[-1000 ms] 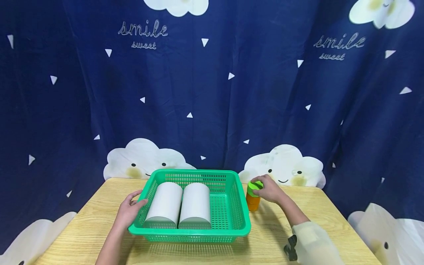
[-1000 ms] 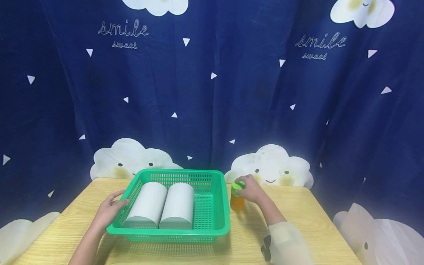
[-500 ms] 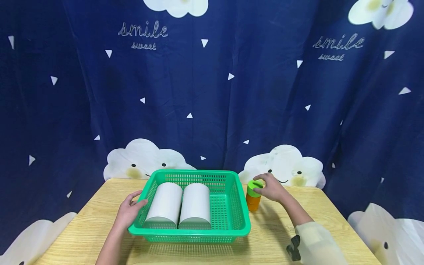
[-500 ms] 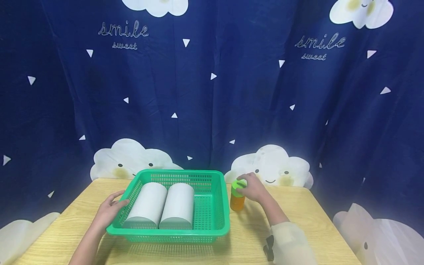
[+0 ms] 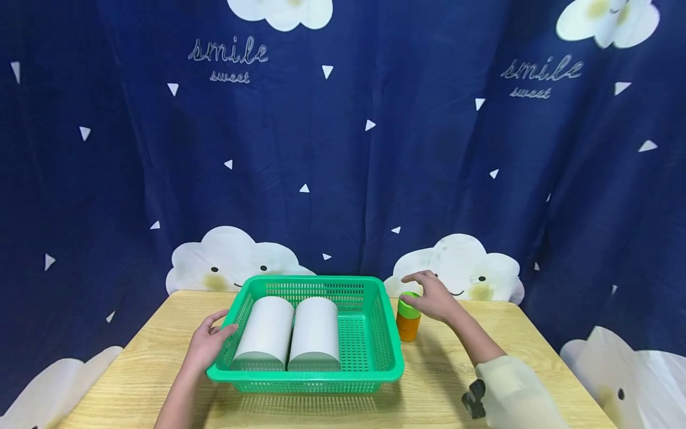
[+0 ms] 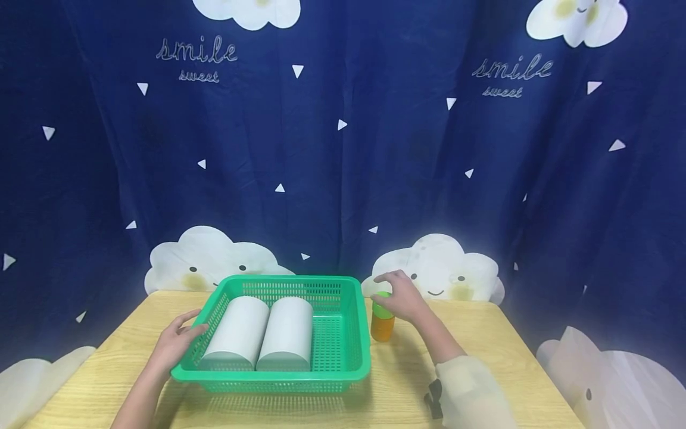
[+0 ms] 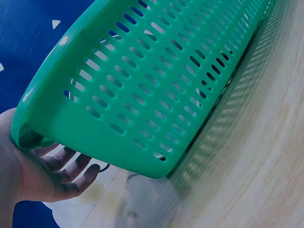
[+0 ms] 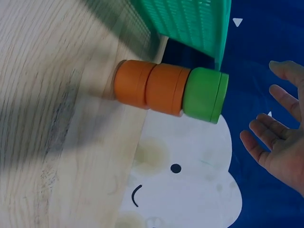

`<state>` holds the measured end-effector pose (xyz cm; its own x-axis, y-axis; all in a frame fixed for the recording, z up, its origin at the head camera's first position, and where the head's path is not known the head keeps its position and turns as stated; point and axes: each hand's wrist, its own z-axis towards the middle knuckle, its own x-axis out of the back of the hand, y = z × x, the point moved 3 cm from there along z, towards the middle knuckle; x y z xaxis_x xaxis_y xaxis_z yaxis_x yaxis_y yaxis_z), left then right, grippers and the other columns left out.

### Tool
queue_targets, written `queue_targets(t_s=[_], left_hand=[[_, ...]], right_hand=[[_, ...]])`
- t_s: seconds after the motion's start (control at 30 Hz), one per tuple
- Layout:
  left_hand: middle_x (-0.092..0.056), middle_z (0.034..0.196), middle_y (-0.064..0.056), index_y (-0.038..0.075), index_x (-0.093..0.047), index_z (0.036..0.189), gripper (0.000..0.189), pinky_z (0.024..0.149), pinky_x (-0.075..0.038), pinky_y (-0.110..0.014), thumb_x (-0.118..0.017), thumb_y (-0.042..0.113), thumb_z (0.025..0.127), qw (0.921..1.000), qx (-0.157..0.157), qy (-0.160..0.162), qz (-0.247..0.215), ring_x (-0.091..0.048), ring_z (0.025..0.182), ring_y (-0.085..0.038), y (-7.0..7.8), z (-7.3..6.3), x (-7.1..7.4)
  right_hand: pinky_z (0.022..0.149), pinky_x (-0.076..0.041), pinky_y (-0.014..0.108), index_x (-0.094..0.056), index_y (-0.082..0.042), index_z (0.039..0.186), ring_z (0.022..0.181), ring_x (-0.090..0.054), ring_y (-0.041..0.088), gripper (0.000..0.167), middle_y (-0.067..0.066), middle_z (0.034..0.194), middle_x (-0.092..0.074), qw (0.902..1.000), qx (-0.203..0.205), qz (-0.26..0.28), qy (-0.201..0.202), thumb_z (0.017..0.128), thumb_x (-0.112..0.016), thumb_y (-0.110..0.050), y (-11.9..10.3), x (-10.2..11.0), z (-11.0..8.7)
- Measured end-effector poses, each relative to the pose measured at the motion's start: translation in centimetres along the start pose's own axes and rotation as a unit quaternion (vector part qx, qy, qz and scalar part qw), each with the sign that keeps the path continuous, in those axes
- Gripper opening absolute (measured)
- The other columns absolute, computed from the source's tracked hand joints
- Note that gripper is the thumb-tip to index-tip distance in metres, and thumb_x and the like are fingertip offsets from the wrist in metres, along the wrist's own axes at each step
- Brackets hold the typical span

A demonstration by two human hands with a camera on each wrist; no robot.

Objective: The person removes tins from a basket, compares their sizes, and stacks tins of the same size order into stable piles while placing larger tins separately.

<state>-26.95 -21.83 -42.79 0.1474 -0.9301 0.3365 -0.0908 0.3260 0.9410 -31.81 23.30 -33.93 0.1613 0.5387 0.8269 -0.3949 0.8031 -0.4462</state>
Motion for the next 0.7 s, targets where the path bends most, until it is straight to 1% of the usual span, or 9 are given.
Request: queue_targets(t_s=[0.13,0.4,0.7], left_hand=[[-0.05,0.125,-0.034,0.002,-0.03,0.142,0.06,0.069,-0.054,-0.036,-0.053,0.028,0.094,1.0,0.0,-0.001,0.002,-0.064,0.086,-0.02,0.0,-0.1,0.0],[-0.049,0.126,-0.034,0.002,-0.03,0.142,0.06,0.069,-0.055,-0.036,-0.053,0.027,0.094,1.0,0.003,-0.001,-0.003,-0.064,0.085,-0.02,0.1,0.0,-0.1],[-0.05,0.125,-0.034,0.001,-0.029,0.142,0.06,0.069,-0.054,-0.036,-0.053,0.027,0.094,1.0,-0.001,-0.004,-0.001,-0.064,0.085,-0.019,0.2,-0.2,-0.1]], right_hand=[[0.093,-0.043,0.053,-0.063,-0.006,0.115,0.113,-0.052,0.037,0.038,0.02,0.123,-0.054,1.0,0.001,-0.002,-0.001,0.083,-0.068,-0.025,-0.5,-0.2,0.0],[0.096,-0.042,0.052,-0.063,-0.006,0.116,0.115,-0.051,0.036,0.039,0.019,0.123,-0.054,0.9998,0.015,0.013,0.001,0.083,-0.068,-0.027,-1.7,-0.6,0.0],[0.086,-0.048,0.046,-0.063,-0.009,0.117,0.107,-0.053,0.034,0.04,0.015,0.123,-0.054,0.9992,0.006,0.037,-0.016,0.083,-0.068,-0.03,-3.7,-1.8,-0.2]])
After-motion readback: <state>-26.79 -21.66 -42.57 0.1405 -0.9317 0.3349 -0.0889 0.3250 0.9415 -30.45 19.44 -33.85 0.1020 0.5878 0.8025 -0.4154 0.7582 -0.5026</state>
